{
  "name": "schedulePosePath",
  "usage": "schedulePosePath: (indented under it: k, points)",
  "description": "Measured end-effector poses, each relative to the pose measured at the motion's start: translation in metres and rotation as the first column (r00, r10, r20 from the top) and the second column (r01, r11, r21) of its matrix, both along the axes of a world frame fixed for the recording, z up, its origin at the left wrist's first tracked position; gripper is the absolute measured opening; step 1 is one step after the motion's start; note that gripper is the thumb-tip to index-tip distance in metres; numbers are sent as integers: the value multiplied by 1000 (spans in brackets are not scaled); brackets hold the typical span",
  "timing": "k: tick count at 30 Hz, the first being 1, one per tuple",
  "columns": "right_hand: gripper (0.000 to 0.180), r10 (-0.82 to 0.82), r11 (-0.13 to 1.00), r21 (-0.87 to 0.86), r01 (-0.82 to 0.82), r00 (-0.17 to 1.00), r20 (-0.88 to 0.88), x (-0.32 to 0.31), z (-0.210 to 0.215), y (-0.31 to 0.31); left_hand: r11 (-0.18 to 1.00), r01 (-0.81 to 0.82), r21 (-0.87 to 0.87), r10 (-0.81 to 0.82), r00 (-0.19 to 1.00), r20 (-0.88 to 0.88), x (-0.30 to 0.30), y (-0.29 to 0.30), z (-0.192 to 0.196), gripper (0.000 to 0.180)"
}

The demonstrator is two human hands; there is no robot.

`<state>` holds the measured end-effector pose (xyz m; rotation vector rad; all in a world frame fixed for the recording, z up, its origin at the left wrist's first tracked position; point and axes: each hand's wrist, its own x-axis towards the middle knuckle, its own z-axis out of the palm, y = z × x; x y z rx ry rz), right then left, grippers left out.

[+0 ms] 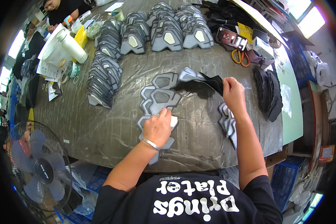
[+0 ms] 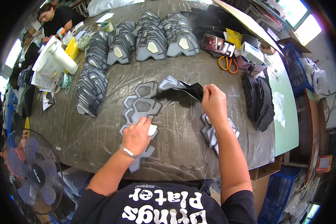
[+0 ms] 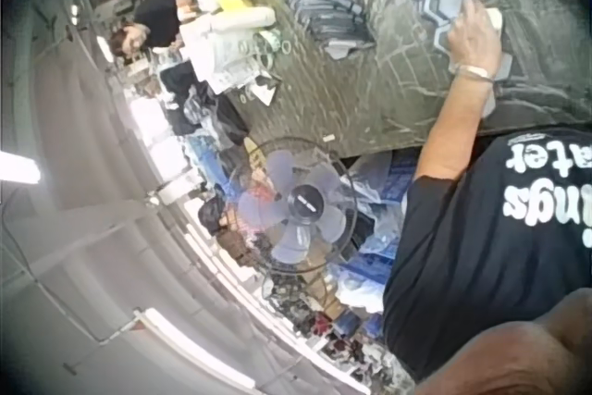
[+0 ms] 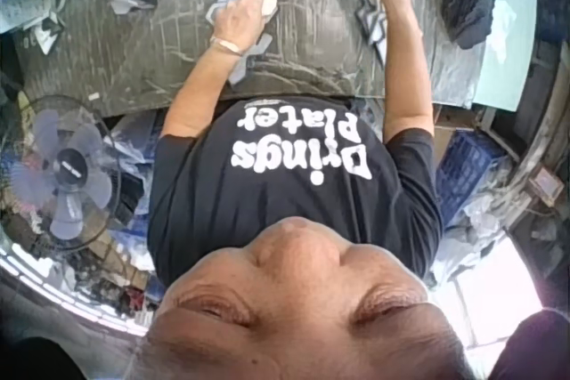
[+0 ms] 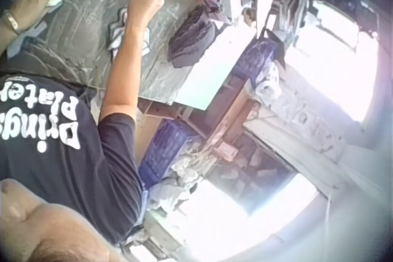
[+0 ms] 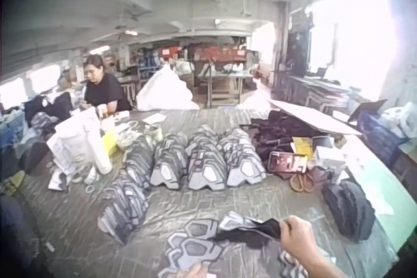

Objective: The person assembles shoe components by hand, taking small white pieces from a large plastic bag and fitting them into corresponding slots on grey foam shapes arranged on a table.

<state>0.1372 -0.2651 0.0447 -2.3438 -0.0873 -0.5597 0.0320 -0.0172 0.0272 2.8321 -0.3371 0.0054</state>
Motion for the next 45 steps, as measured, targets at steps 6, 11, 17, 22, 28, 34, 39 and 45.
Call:
schedulePosePath:
  k: [6,11,17,22,28,34,39,45]
  points:
    - [14,273,962,40,-270,949,-156,-26,-1,14,999,-7,-39,9,998,68,-1,1,18,45]
    - [11,389,916,-47,-399,909,-153,-35,-19,34,968,196,-159,-175,975,138,7,-24,20,53]
    - [11,386,920,12,-391,901,-199,-25,-35,38,973,228,-40,-227,973,32,24,-38,-13,56]
    - [24,72,891,453,-18,992,-102,22,-10,-15,969,235,-75,-235,972,7,25,-41,-12,54]
    - [8,129,985,-143,-95,960,249,-28,38,-17,953,227,-202,-241,970,-45,27,-28,-11,57]
    - [24,469,763,-478,-435,882,-52,-146,-5,5,742,65,-667,-230,960,-163,44,-13,-14,42]
    - [28,519,711,-439,-550,831,-201,-163,-25,23,530,-148,-835,-179,943,-281,47,-13,-20,33]
    - [24,497,844,-98,-527,839,-222,-160,-15,36,-174,-612,-771,-253,785,-566,33,-9,-3,29]
